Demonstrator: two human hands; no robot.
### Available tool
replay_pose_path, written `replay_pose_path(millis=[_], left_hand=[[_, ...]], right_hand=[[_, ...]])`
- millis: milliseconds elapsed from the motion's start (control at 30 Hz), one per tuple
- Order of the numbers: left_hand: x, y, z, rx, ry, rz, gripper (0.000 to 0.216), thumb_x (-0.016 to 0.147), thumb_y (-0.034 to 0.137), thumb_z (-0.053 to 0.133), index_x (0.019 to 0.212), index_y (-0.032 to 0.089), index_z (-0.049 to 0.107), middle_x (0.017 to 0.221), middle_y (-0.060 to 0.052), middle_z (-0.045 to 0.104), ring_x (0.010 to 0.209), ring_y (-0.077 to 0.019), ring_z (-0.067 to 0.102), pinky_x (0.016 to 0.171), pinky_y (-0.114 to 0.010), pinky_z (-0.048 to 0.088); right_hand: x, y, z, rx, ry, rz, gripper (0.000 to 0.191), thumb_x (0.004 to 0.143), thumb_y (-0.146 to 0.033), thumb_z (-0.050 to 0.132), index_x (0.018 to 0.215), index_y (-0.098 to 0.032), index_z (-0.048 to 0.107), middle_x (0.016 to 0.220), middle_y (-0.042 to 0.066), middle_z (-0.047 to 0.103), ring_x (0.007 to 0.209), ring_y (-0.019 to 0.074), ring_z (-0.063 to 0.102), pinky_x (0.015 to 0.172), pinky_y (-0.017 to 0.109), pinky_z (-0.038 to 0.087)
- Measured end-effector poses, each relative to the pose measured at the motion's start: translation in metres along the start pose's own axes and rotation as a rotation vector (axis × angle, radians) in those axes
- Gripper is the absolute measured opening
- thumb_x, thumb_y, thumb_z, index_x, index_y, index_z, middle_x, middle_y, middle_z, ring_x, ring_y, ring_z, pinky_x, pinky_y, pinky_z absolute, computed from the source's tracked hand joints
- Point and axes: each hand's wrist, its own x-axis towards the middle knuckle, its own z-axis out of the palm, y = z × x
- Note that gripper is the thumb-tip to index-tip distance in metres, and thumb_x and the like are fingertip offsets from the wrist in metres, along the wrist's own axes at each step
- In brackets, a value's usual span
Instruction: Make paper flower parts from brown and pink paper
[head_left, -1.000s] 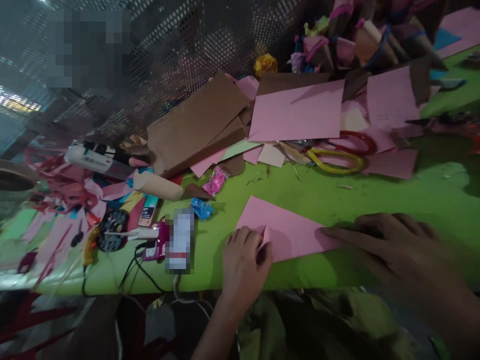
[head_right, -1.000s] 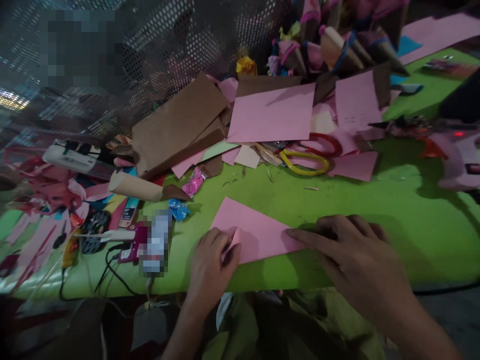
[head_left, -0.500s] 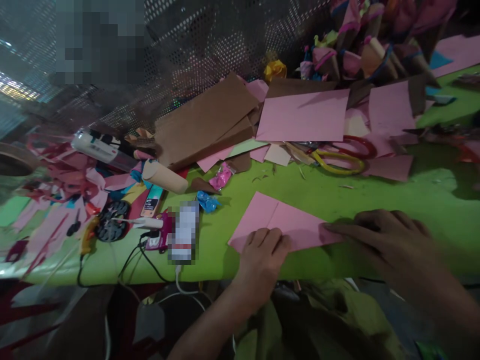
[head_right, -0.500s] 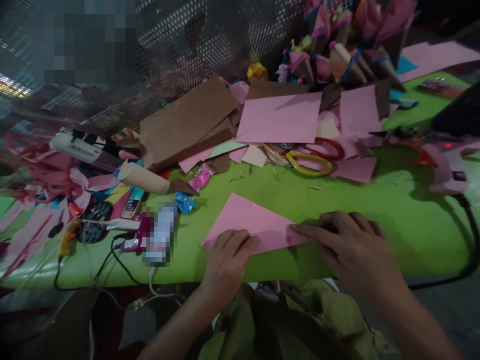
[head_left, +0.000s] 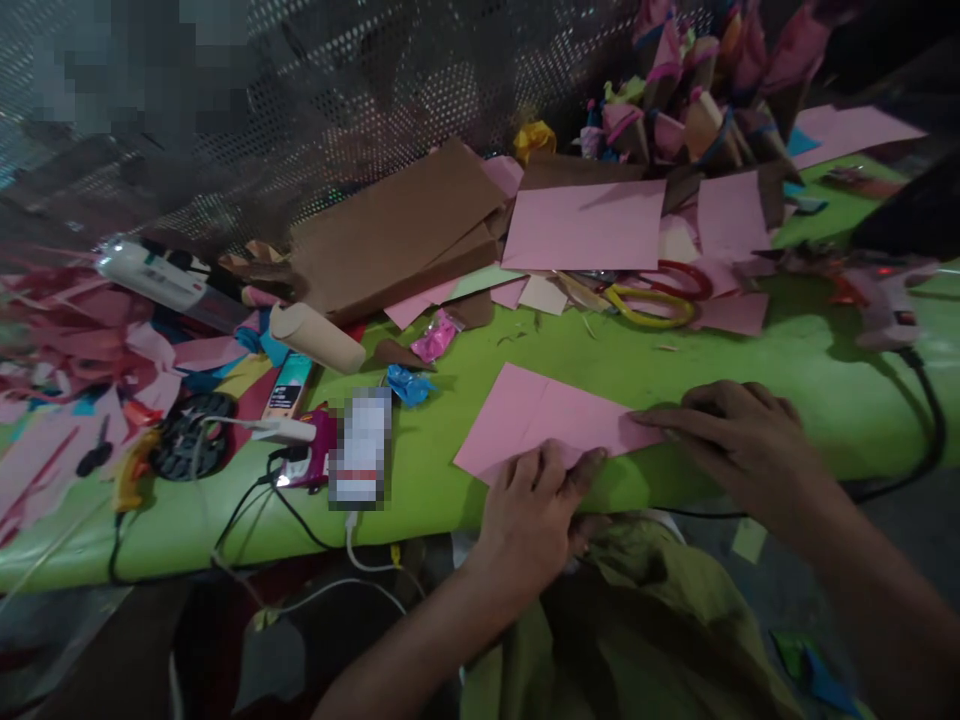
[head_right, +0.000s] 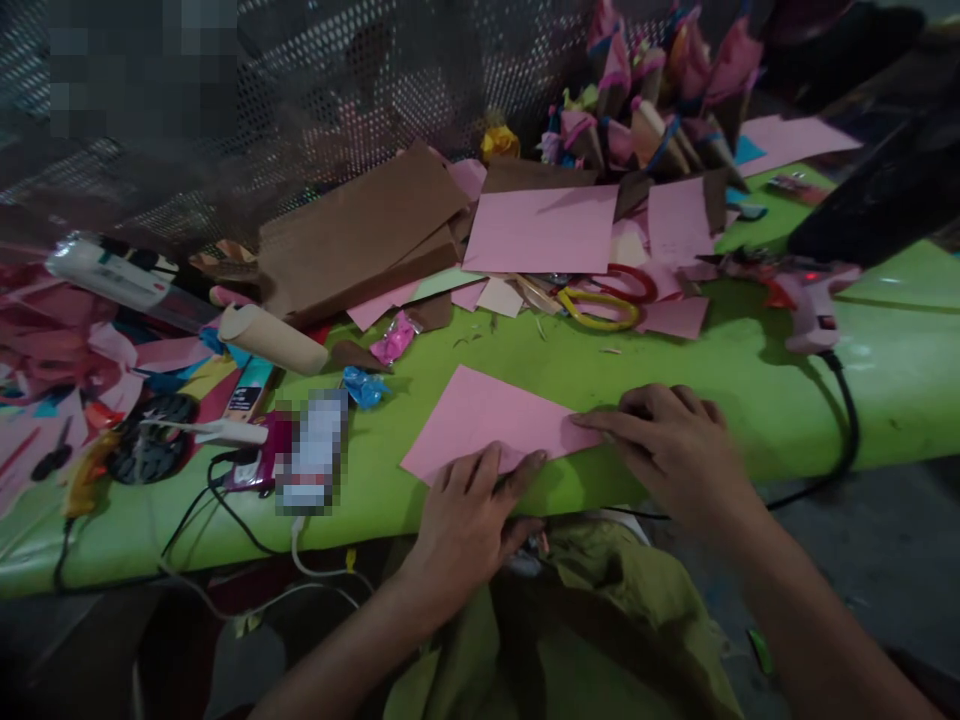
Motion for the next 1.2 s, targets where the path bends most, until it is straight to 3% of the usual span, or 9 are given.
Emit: replay_pose_path(millis=[100,233,367,467,733,1067,1200], left_hand=[[0.002,0.001,0.002,0.019,0.012,0.007,0.068,0.093,0.059,0.059,0.153,0.03,0.046,0.132,-0.009,0.059,0.108,-0.0239,0.052,0.091,-0.035,0.049],[0.003,0.0,0.005,0.013,0.016,0.01,0.061,0.091,0.059,0.062,0.143,0.027,0.057,0.13,-0.009,0.061,0.108,-0.0243,0.053,0.09,-0.037,0.05],[0.001,-0.002,0.009,-0.02,0.012,0.031,0.041,0.091,0.049,0.066,0.122,0.022,0.07,0.132,-0.012,0.061,0.111,-0.0256,0.053,0.091,-0.038,0.051],[0.0,-0.003,0.01,-0.025,0.02,0.032,0.033,0.092,0.04,0.066,0.119,0.021,0.071,0.134,-0.013,0.06,0.114,-0.0262,0.053,0.093,-0.039,0.051],[-0.001,-0.002,0.005,-0.014,0.075,0.017,0.06,0.093,0.051,0.063,0.147,0.026,0.052,0.134,-0.009,0.062,0.114,-0.0245,0.055,0.094,-0.037,0.051],[-0.02,-0.014,0.0,-0.031,0.036,0.047,0.055,0.102,0.046,0.048,0.151,0.021,0.047,0.153,-0.006,0.055,0.137,-0.0208,0.049,0.113,-0.039,0.041],[-0.036,-0.018,-0.003,-0.012,0.006,0.007,0.053,0.104,0.043,0.041,0.154,0.023,0.044,0.158,-0.004,0.051,0.143,-0.02,0.046,0.117,-0.042,0.036]], right_hand=[[0.002,-0.004,-0.007,0.063,0.034,0.016,0.03,0.101,-0.03,0.052,0.119,-0.027,0.076,0.094,0.009,0.067,0.088,0.0226,0.06,0.075,0.036,0.043],[-0.003,-0.027,-0.019,0.063,0.182,0.001,0.038,0.099,-0.03,0.057,0.136,-0.025,0.062,0.119,0.013,0.073,0.106,0.0263,0.068,0.089,0.041,0.046],[-0.014,-0.062,-0.011,0.198,0.038,-0.232,0.055,0.098,-0.027,0.056,0.152,-0.025,0.045,0.133,0.009,0.071,0.12,0.0242,0.067,0.103,0.045,0.047],[-0.023,-0.077,0.002,0.166,-0.019,-0.28,0.06,0.1,-0.029,0.053,0.157,-0.023,0.039,0.143,0.009,0.065,0.13,0.0235,0.062,0.11,0.046,0.044],[-0.044,-0.056,0.003,-0.016,0.04,-0.074,0.059,0.102,-0.024,0.051,0.158,-0.03,0.036,0.143,0.007,0.065,0.128,0.024,0.064,0.113,0.047,0.032],[-0.052,-0.046,0.005,-0.074,0.109,0.006,0.049,0.1,-0.022,0.054,0.149,-0.028,0.049,0.137,0.007,0.07,0.127,0.0283,0.064,0.111,0.05,0.031],[-0.054,-0.041,0.006,-0.077,0.106,-0.01,0.054,0.099,-0.024,0.054,0.153,-0.03,0.045,0.137,0.008,0.07,0.127,0.031,0.064,0.108,0.052,0.035]])
